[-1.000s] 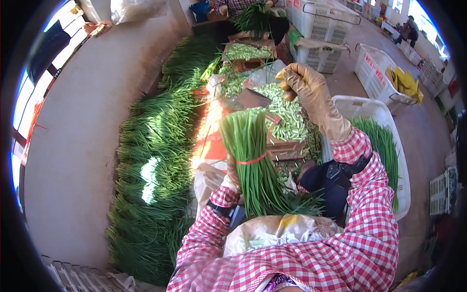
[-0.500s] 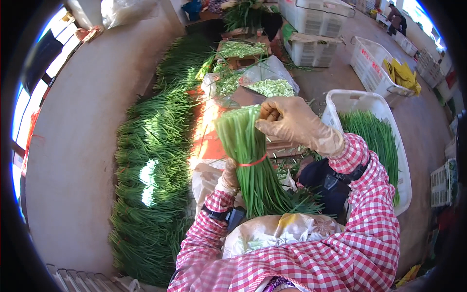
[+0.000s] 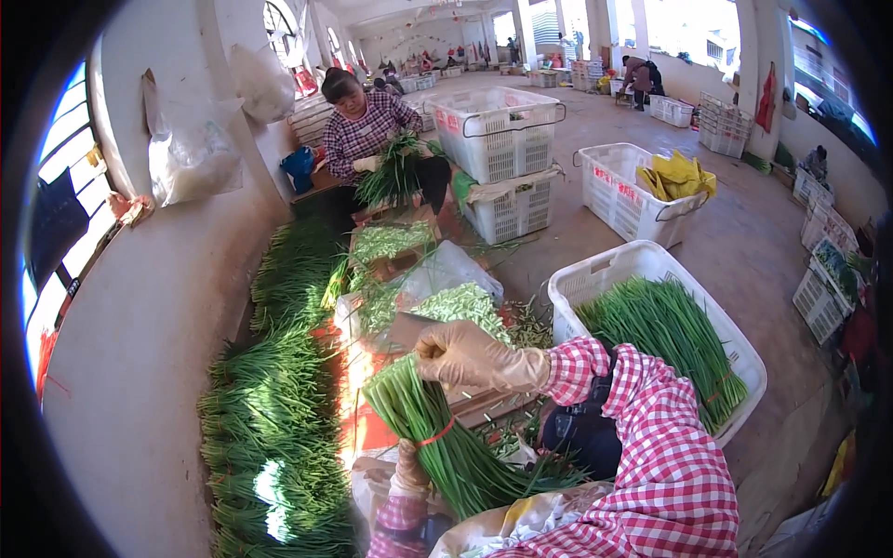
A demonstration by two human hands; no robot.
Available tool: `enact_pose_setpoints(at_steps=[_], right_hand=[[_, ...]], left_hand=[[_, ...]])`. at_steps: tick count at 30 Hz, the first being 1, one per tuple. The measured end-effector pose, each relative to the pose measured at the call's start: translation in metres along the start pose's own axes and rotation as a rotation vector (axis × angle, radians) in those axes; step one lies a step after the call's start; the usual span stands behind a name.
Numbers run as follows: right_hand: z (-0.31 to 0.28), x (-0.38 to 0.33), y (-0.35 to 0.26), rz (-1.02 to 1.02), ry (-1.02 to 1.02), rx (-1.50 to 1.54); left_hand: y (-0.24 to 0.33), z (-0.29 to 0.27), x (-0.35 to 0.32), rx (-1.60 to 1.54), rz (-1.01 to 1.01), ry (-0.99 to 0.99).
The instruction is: The person trims bundles of chives using a large knife on a wooden block and places the trimmed bundles into a white plastic basket.
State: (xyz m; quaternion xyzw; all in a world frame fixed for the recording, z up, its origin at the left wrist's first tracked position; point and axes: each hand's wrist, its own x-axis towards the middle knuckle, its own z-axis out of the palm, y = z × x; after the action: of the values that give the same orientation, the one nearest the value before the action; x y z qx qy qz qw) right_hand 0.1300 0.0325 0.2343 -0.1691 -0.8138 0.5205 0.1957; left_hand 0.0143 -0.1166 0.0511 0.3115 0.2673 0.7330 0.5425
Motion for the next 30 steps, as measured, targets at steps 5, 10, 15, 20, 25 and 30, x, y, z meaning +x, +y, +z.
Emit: enact_pose_setpoints(at_steps=[5, 10, 15, 20, 25, 30], right_hand=[[-0.049, 0.031, -0.027, -0.174, 0.232, 0.248], [-0.188, 0.049, -0.043, -0.475, 0.899, 0.177], [-0.199, 0.027, 0.019, -0.468, 0.808, -0.267], [-0.061, -0.029, 0.051, 0.135, -0.507, -0.441], [0.061, -0.060, 0.077, -0.240, -0.457, 0.336], [0.102, -0.059, 0.099, -0.362, -0.162, 0.538]], left_hand=[[0.009, -0.004, -0.010, -0.125, -0.075, 0.033], [0.017, -0.007, -0.023, -0.110, -0.047, 0.168], [0.012, -0.004, -0.032, -0.064, -0.050, 0.237], [0.022, 0.012, -0.042, 0.165, 0.048, 0.466], [0.037, 0.007, -0.025, 0.105, 0.020, 0.201], [0.060, 0.046, -0.001, 0.092, 0.068, 0.285]])
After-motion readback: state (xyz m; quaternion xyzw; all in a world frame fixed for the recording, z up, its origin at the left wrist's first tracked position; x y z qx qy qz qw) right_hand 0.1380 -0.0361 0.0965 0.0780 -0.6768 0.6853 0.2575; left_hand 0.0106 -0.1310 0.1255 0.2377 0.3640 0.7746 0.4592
